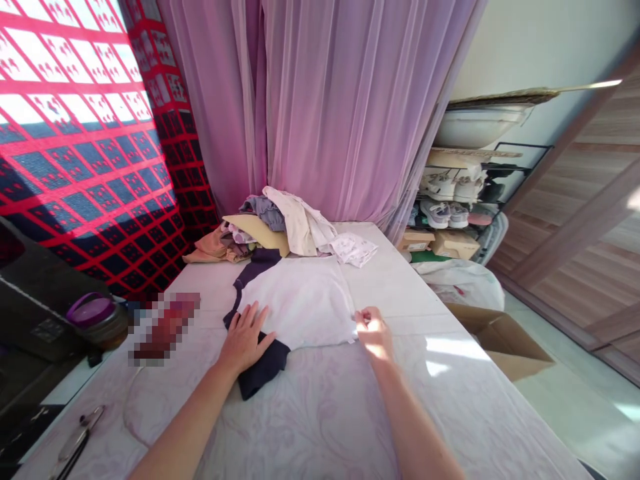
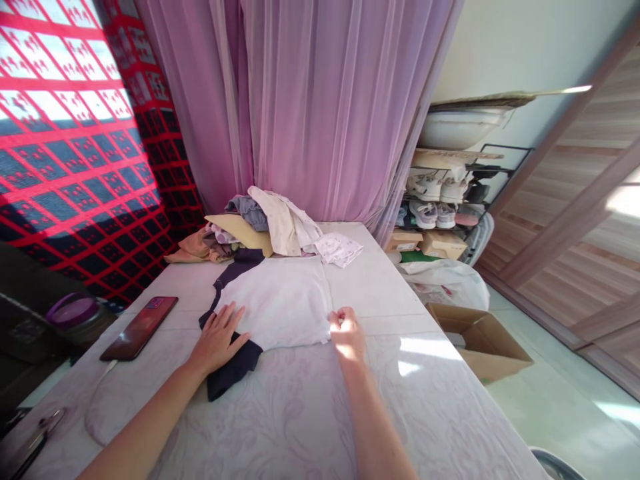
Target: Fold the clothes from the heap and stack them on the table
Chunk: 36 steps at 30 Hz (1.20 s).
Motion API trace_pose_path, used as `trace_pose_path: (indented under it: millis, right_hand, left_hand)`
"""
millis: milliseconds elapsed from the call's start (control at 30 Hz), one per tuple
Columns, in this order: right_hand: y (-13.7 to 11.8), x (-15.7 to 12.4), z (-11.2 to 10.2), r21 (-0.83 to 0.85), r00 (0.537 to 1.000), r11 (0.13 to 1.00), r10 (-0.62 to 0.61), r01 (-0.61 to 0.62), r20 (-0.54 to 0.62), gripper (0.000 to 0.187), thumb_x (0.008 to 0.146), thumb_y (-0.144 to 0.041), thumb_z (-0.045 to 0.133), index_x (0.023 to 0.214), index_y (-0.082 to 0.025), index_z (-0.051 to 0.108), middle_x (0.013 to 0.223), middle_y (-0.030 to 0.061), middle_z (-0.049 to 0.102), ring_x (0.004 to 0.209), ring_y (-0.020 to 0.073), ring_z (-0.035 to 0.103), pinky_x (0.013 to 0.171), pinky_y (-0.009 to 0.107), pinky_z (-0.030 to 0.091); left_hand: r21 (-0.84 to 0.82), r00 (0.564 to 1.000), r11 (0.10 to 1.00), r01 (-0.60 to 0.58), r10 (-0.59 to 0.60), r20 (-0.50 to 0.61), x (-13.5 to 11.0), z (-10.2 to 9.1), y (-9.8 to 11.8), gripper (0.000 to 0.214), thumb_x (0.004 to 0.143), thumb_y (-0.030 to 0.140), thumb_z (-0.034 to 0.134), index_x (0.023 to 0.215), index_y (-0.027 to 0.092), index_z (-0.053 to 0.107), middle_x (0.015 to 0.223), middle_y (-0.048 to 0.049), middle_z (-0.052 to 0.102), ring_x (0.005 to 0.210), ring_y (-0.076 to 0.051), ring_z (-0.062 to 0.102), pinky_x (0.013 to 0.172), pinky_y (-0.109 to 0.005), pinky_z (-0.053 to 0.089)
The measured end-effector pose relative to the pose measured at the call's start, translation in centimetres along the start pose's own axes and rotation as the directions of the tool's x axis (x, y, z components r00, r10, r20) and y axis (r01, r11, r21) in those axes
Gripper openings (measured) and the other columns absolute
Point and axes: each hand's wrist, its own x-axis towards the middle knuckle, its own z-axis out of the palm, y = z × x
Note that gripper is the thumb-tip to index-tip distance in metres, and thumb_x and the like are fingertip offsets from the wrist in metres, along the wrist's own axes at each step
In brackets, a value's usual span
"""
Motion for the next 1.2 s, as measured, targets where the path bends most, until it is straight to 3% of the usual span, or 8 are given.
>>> trace_pose_path:
  millis: [100, 233, 467, 633, 733, 833, 1100, 1200]
  right_hand:
    - [-0.1, -0.9, 0.2, -0.037, 1.0, 0.999, -0.001, 0.002, 0.024, 0.045, 0.087, -0.041, 0.049, 0.126, -0.019, 0.05, 0.103, 0.0047, 0.068, 0.095, 0.0213, 0.063, 0.079, 0.03, 0.041]
    - [-0.2, -1.5, 0.3, -0.123, 0.997, 0.991, -0.047, 0.054, 0.062, 0.048, 0.086, -0.031, 0.05, 0.132, -0.019, 0.047, 0.106, 0.0066, 0.066, 0.095, 0.0216, 0.062, 0.079, 0.031, 0.042]
    - [1.7, -0.7, 0.2, -0.057, 0.985, 0.998, -0.045, 0.036, -0.164, 0.043, 0.082, -0.016, 0.042, 0.122, -0.02, 0.057, 0.113, 0.0087, 0.059, 0.094, 0.0203, 0.059, 0.078, 0.031, 0.044]
    - [2.3, -0.4, -0.4, -0.038, 0.993, 0.999, -0.022, 0.018, -0.112, 0.039, 0.085, -0.026, 0.043, 0.12, -0.02, 0.057, 0.111, 0.0083, 0.061, 0.089, 0.0196, 0.061, 0.082, 0.033, 0.044]
    - [2.1, -0.3, -0.7, -0.099, 1.0, 0.995, -0.004, 0.002, -0.018, 0.043, 0.084, -0.037, 0.048, 0.124, -0.022, 0.055, 0.107, 0.0076, 0.064, 0.092, 0.0225, 0.061, 0.082, 0.035, 0.044]
    - [1.9, -0.3, -0.7, -0.132, 0.999, 0.991, -0.025, 0.031, 0.048, 0.046, 0.082, -0.031, 0.049, 0.127, -0.023, 0.055, 0.108, 0.0076, 0.065, 0.094, 0.023, 0.061, 0.082, 0.034, 0.043]
    - [2.6, -0.2, -0.4, -0.108, 0.993, 0.993, -0.057, 0.046, -0.104, 0.045, 0.082, -0.014, 0.042, 0.123, -0.022, 0.059, 0.112, 0.0079, 0.063, 0.087, 0.0199, 0.061, 0.074, 0.031, 0.044]
    - [2.5, -0.1, 0.0, -0.115, 0.974, 0.983, -0.158, 0.14, -0.161, 0.037, 0.083, -0.018, 0.044, 0.116, -0.02, 0.062, 0.11, 0.0082, 0.063, 0.097, 0.0214, 0.059, 0.082, 0.032, 0.044]
  left_hand:
    - [0.003, 1.0, 1.0, -0.007, 0.007, 0.015, -0.1, -0.1, 0.0, 0.067, 0.089, 0.058, 0.041, 0.144, 0.021, 0.039, 0.154, -0.0138, 0.03, 0.141, -0.031, 0.029, 0.113, -0.051, 0.023]
    - [-0.001, 1.0, 1.0, -0.016, 0.016, 0.003, -0.1, 0.0, -0.1, 0.067, 0.088, 0.06, 0.041, 0.143, 0.022, 0.041, 0.153, -0.0135, 0.033, 0.14, -0.03, 0.03, 0.113, -0.051, 0.023]
    - [-0.02, 0.999, 0.999, -0.036, 0.036, -0.025, -0.1, 0.3, -0.3, 0.063, 0.088, 0.058, 0.042, 0.14, 0.022, 0.045, 0.15, -0.0133, 0.038, 0.138, -0.029, 0.034, 0.113, -0.052, 0.024]
    - [-0.03, 0.998, 0.999, -0.031, 0.03, -0.047, -0.3, 0.4, -0.3, 0.061, 0.089, 0.057, 0.043, 0.138, 0.021, 0.047, 0.149, -0.0135, 0.04, 0.138, -0.03, 0.034, 0.112, -0.052, 0.025]
    - [-0.035, 0.999, 0.999, -0.029, 0.028, -0.046, -0.5, 0.2, -0.2, 0.059, 0.089, 0.055, 0.043, 0.138, 0.022, 0.048, 0.148, -0.0127, 0.041, 0.137, -0.03, 0.035, 0.112, -0.052, 0.025]
    - [-0.024, 0.999, 0.999, -0.025, 0.024, -0.034, -0.6, 0.0, -0.1, 0.058, 0.089, 0.054, 0.042, 0.137, 0.021, 0.049, 0.148, -0.0125, 0.042, 0.137, -0.031, 0.036, 0.112, -0.053, 0.026]
    - [-0.02, 0.997, 0.999, -0.05, 0.049, -0.057, -0.4, 0.3, -0.5, 0.058, 0.089, 0.057, 0.04, 0.134, 0.022, 0.052, 0.145, -0.0113, 0.047, 0.134, -0.03, 0.04, 0.11, -0.054, 0.029]
    - [-0.024, 0.997, 0.998, -0.056, 0.054, -0.063, -0.4, 0.5, -0.9, 0.057, 0.089, 0.057, 0.039, 0.133, 0.023, 0.053, 0.144, -0.0098, 0.048, 0.133, -0.03, 0.041, 0.11, -0.054, 0.029]
